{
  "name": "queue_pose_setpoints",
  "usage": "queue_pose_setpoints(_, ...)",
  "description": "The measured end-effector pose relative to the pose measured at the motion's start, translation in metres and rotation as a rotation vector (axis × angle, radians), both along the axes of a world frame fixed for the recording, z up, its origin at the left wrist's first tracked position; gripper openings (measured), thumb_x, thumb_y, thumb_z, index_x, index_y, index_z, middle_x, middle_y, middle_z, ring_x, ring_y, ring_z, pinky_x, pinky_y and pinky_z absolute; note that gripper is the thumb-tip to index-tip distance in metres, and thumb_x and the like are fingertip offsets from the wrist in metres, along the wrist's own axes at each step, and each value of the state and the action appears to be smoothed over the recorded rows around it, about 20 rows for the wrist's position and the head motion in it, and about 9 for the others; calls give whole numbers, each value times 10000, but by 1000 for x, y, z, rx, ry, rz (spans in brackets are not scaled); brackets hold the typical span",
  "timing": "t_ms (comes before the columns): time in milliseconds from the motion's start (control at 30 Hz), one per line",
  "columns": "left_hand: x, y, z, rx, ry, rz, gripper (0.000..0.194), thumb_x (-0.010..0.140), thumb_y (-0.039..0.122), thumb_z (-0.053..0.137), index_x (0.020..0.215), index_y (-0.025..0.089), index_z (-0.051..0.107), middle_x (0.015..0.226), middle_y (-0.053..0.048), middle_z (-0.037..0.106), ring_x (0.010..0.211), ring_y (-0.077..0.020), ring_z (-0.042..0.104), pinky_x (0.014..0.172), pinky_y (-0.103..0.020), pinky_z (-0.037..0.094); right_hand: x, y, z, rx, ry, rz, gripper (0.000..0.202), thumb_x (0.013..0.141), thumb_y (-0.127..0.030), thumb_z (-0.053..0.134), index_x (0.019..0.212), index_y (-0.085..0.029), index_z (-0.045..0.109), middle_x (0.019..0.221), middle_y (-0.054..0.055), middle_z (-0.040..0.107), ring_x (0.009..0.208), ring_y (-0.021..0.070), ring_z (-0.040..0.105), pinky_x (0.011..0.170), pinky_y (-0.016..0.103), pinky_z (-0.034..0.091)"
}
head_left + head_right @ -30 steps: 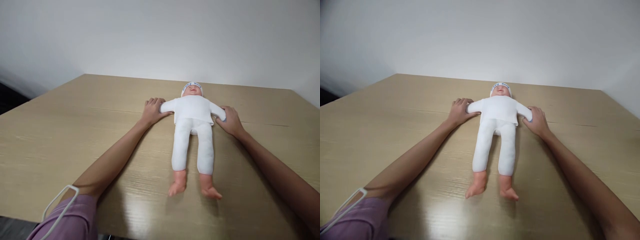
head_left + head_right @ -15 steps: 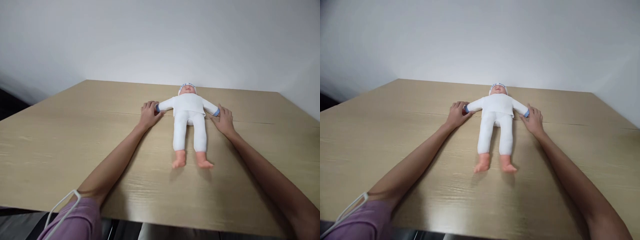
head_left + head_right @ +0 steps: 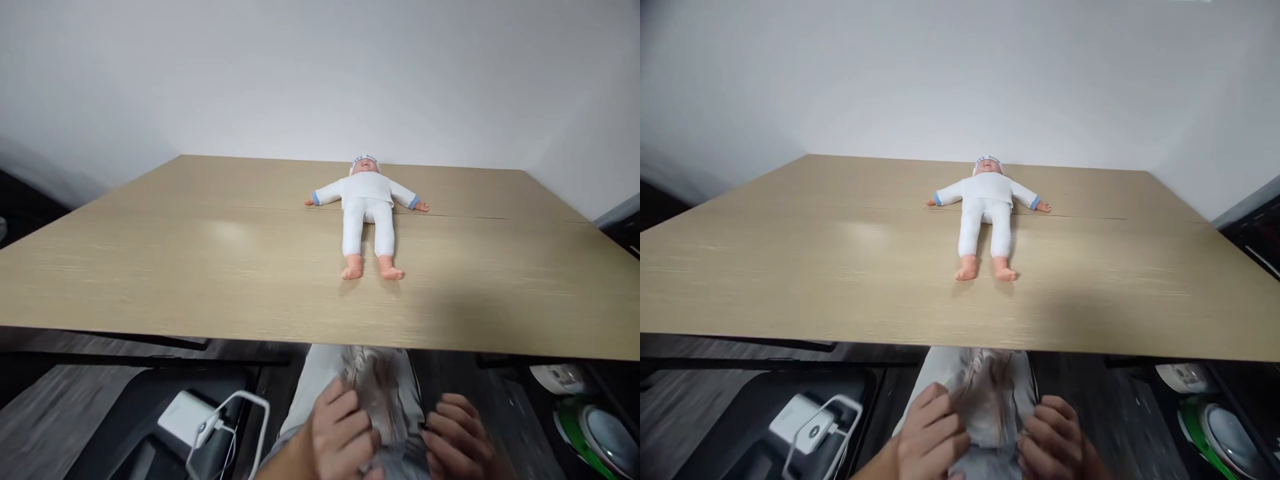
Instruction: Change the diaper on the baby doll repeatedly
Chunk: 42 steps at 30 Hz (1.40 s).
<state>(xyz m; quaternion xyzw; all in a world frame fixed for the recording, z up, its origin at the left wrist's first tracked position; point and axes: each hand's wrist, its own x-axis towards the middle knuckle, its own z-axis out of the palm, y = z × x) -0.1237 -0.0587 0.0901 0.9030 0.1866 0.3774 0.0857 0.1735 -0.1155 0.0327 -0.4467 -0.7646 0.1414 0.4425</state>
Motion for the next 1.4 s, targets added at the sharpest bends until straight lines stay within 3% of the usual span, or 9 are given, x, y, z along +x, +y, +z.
queue_pose_setpoints(100, -7, -12, -54, -358, 77, 336, 253, 1068, 332, 474, 904, 244, 645, 792, -63, 691, 749, -262, 638, 699, -446, 522, -20, -20, -43, -230, 51, -219, 255, 892, -438, 659, 1139, -459, 720, 977, 49, 798, 862, 376, 804, 740, 610, 689)
queue_pose_setpoints(200, -11, 9, -82, -690, 169, 501, 287, 1067, 431, 507, 1132, 234, 705, 1145, -117, 766, 1083, -324, 697, 971, -525, 572, -38, -7, -67, -523, 168, -422, 396, 972, -689, 503, 975, -331, 671, 928, 104, 781, 901, 377, 789, 799, 572, 668)
queue_pose_setpoints(300, -2, 30, -91, -887, 266, 496, 381, 1051, 513, 513, 1182, 230, 732, 1252, -127, 773, 1268, -352, 652, 1132, -534, 494, -44, 12, -76, -698, 189, -405, 646, 854, -919, 460, 843, -294, 622, 770, 85, 733, 751, 350, 749, 716, 501, 624)
queue_pose_setpoints(533, 45, 47, -89, -1103, 249, 590, 445, 812, 600, 814, 818, 165, 718, 890, -178, 785, 1184, -466, 701, 1140, -614, 425, -70, 51, -63, -766, 253, -355, 630, 722, -875, 667, 738, -246, 626, 764, 76, 706, 814, 302, 729, 763, 398, 553)
queue_pose_setpoints(667, 44, 30, -56, -1250, 70, 520, 616, 832, 739, 756, 966, 139, 716, 955, -154, 796, 1000, -352, 763, 887, -418, 579, -76, 45, -28, -778, 369, -237, 668, 727, -902, 667, 717, -239, 584, 722, 27, 657, 745, 241, 674, 704, 354, 551)
queue_pose_setpoints(833, 23, -42, 40, -1250, -361, 236, 518, 873, 624, 815, 1095, 182, 661, 1125, -111, 760, 1062, -269, 729, 910, -330, 573, -58, -24, 68, -698, 537, 51, 437, 977, -662, 661, 921, -232, 608, 865, 8, 643, 824, 189, 623, 764, 304, 535)
queue_pose_setpoints(933, 17, -78, 97, -1183, -499, 143, 416, 911, 478, 850, 1169, 229, 639, 1143, -68, 744, 1053, -227, 718, 894, -290, 564, -53, -56, 126, -533, 470, 32, 275, 1035, -502, 658, 980, -239, 595, 898, 0, 608, 823, 174, 577, 736, 276, 491)
queue_pose_setpoints(1033, 19, -79, 116, -1098, -585, 150, 358, 927, 421, 849, 1148, 243, 632, 1109, -44, 743, 1049, -212, 719, 912, -275, 558, -60, -53, 151, -359, 408, -49, 207, 1038, -433, 651, 992, -243, 582, 908, -6, 595, 827, 171, 566, 742, 274, 477)
queue_pose_setpoints(1400, 30, 5, 17, -1244, -797, 281, 489, 851, 558, 875, 1120, 207, 666, 1121, -62, 757, 1055, -234, 698, 927, -310, 547, -81, 37, 69, -382, 376, -198, 276, 1007, -477, 637, 911, -223, 586, 774, -45, 563, 680, 128, 506, 643, 249, 427)
